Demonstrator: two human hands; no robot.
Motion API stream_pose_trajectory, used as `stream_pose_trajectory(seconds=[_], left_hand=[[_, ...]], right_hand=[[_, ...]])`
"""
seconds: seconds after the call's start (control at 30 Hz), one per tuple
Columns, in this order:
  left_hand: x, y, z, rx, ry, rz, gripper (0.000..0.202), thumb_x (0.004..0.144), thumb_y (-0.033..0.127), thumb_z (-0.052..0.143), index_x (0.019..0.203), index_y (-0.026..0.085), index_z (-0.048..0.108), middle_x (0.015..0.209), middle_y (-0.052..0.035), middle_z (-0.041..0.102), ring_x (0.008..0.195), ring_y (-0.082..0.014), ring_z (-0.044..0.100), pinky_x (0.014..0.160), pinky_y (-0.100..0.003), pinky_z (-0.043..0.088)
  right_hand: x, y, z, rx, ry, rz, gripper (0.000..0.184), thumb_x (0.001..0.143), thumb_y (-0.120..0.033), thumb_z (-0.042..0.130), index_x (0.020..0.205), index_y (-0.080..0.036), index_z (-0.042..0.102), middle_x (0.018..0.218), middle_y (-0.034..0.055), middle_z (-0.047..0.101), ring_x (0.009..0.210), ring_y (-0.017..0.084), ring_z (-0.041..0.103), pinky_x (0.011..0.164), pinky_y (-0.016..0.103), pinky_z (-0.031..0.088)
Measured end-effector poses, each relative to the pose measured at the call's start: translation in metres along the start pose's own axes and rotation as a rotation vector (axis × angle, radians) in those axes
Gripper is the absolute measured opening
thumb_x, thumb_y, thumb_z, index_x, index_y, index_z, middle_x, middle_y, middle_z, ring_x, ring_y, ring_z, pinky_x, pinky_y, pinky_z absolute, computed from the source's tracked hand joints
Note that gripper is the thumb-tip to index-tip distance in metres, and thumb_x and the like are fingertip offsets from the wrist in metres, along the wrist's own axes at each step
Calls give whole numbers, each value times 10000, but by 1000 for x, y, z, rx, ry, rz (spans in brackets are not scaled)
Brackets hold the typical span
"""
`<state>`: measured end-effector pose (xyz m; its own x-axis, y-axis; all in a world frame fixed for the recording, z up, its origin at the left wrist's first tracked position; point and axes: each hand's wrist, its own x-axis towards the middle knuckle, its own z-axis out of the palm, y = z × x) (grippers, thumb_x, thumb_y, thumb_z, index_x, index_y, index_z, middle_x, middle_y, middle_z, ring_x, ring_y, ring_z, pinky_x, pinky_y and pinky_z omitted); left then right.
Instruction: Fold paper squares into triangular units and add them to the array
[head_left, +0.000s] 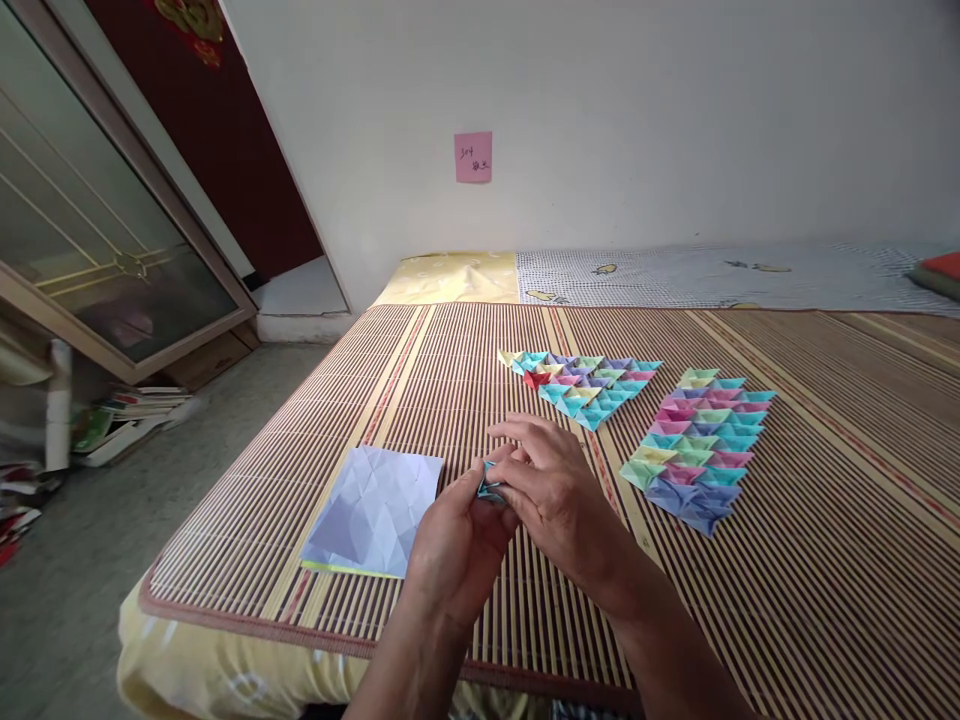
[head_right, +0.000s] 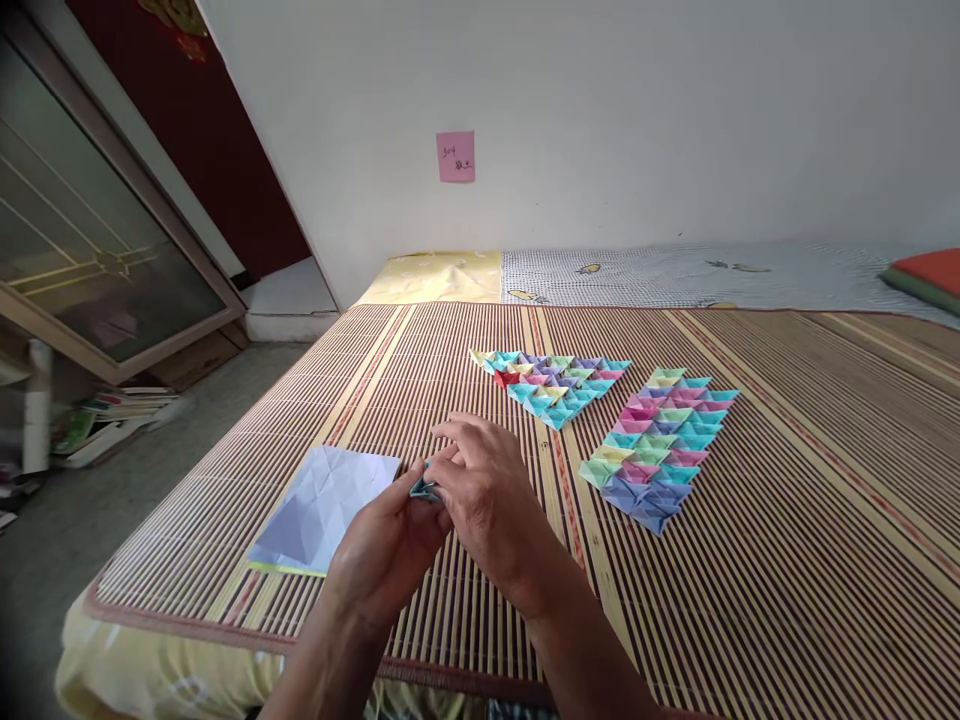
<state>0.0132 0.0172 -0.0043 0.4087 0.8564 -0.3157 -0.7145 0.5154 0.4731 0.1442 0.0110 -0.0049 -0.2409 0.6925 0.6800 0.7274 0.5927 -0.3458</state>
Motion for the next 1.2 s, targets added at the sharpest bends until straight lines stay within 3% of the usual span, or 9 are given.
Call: stream_pose_trajectory(seconds=[0.17,0.27,0.47,0.7,0.8,1.0,1.1,1.2], left_hand=[[-1,2,7,-114,146,-19,383,1086,143,428,916,73,763,859,-118,752,773,-166,724,756,-280,602],[-2,6,9,-143,157,-3,422,1100,173,420,849,81,745,829,-99,736,711,-137,700,661,-230,574],[-1,8,4,-101,105,68,320,1079,212,485,980,104,770,1000,-127,764,993,-235,733,986,-397,581],[0,3,6,-48,138,94,346,1094,255,451,1150,100,755,1109,-160,779,1116,-276,737,1062,-453,558],[-2,1,6,-28,127,93,355,1093,296,462,1177,112,753,1079,-159,786,1143,-290,730,1071,-460,543],[-2,-4,0,39,-12,65,368,1043,435,577,1094,133,781,1102,-139,762,1109,-287,695,1045,-447,529],[0,-1,-7,83,-35,-19,454,1040,524,546,1137,137,762,1062,-142,745,978,-273,693,964,-493,558],[2,2,-11,126,-54,-101,443,1047,504,540,1129,128,760,999,-132,733,842,-238,679,905,-498,579]], right_hand=[[-2,0,-5,155,-45,88,269,895,31,676,966,-220,744,1308,91,688,1289,277,626,1071,513,529],[-1,-2,-13,258,-63,143,299,905,21,673,1047,-232,746,1292,76,684,1277,241,640,1075,440,540],[1,-1,-21,311,14,176,272,975,-63,624,1148,-249,721,1196,53,695,1175,208,668,1009,379,565],[1,-3,-24,274,60,266,145,1011,-175,608,1052,-223,739,945,36,709,867,189,679,776,337,573],[-1,-4,-21,259,38,299,125,973,-170,636,1038,-213,734,904,31,710,799,184,664,715,322,561],[1,-2,-20,243,19,257,214,947,-68,553,945,-228,695,884,23,702,825,189,678,733,317,556],[1,0,-26,177,-2,164,277,961,-25,512,958,-227,701,906,28,704,861,192,688,745,326,545],[0,0,-29,81,-35,74,324,968,3,500,976,-239,715,926,31,726,889,207,690,771,354,537]])
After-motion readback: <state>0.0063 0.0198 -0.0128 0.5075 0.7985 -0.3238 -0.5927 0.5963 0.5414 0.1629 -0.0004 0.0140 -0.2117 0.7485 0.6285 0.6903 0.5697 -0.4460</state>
